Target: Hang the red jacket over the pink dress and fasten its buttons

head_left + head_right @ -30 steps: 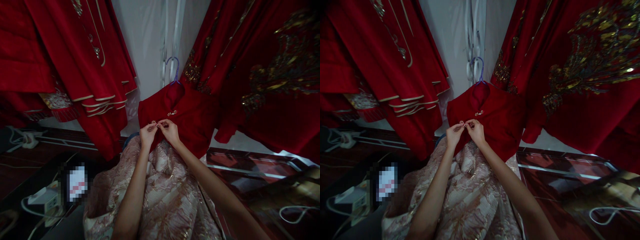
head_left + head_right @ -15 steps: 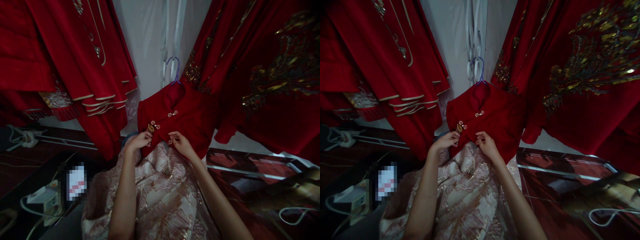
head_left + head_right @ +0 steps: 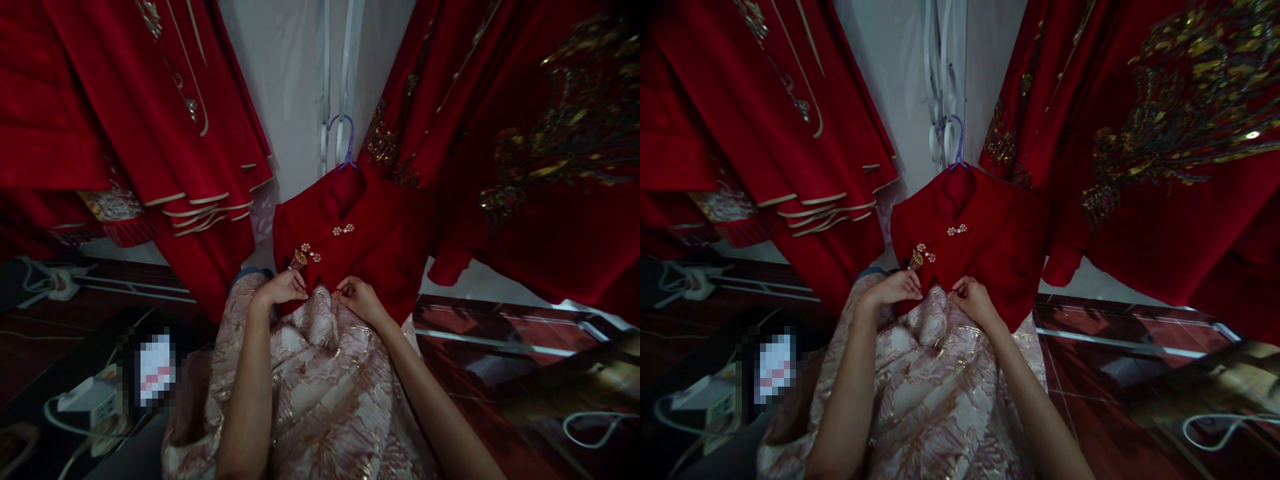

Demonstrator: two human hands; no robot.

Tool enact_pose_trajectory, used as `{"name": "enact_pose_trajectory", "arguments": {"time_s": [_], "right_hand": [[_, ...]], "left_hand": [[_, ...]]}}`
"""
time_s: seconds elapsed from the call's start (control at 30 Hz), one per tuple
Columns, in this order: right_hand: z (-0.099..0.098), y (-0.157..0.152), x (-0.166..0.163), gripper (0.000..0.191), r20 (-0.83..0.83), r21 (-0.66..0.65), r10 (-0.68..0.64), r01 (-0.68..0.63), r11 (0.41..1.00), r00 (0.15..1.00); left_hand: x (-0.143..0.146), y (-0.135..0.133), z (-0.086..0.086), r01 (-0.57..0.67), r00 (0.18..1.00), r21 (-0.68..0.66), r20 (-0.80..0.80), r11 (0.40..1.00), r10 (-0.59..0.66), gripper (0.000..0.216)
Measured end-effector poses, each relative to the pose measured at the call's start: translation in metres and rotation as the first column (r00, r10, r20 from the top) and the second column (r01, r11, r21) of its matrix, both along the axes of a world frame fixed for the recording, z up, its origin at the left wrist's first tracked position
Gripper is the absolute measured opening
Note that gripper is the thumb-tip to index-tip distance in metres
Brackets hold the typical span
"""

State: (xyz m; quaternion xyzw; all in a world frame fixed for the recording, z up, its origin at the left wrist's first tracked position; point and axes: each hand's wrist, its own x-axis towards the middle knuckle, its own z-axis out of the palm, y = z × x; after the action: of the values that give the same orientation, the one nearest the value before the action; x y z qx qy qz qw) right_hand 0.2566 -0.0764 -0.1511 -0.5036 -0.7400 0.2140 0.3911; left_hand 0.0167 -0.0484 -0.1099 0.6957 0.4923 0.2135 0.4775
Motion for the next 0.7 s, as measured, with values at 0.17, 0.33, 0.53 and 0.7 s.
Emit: {"name": "enact_pose_trajectory", "arguments": {"time_s": [0.17, 0.33, 0.53, 0.7], "right_hand": [[0.002, 0.0, 0.001, 0.022, -0.156, 0.011, -0.052, 0.054, 0.998, 0.986], [0.017, -0.006, -0.014, 0.032, -0.442, -0.183, 0.043, -0.137, 0.974, 0.896], [0.014, -0.007, -0.043, 0.025, -0.459, -0.123, 0.038, -0.105, 0.987, 0.888], [0.006, -0.009, -0.051, 0.018, -0.375, -0.066, -0.015, -0.01, 0.998, 0.927]], "left_hand": [[0.016, 0.002, -0.002, 0.029, 0.992, -0.003, 0.124, 1.0, -0.028, 0.024], [0.02, 0.002, -0.003, 0.013, 0.996, 0.011, 0.092, 1.0, -0.014, 0.025], [0.017, 0.007, -0.007, 0.0, 1.0, 0.119, 0.003, 0.993, 0.0, 0.013], [0.015, 0.006, -0.005, 0.019, 0.997, 0.158, 0.065, 0.987, -0.029, 0.011]]}}
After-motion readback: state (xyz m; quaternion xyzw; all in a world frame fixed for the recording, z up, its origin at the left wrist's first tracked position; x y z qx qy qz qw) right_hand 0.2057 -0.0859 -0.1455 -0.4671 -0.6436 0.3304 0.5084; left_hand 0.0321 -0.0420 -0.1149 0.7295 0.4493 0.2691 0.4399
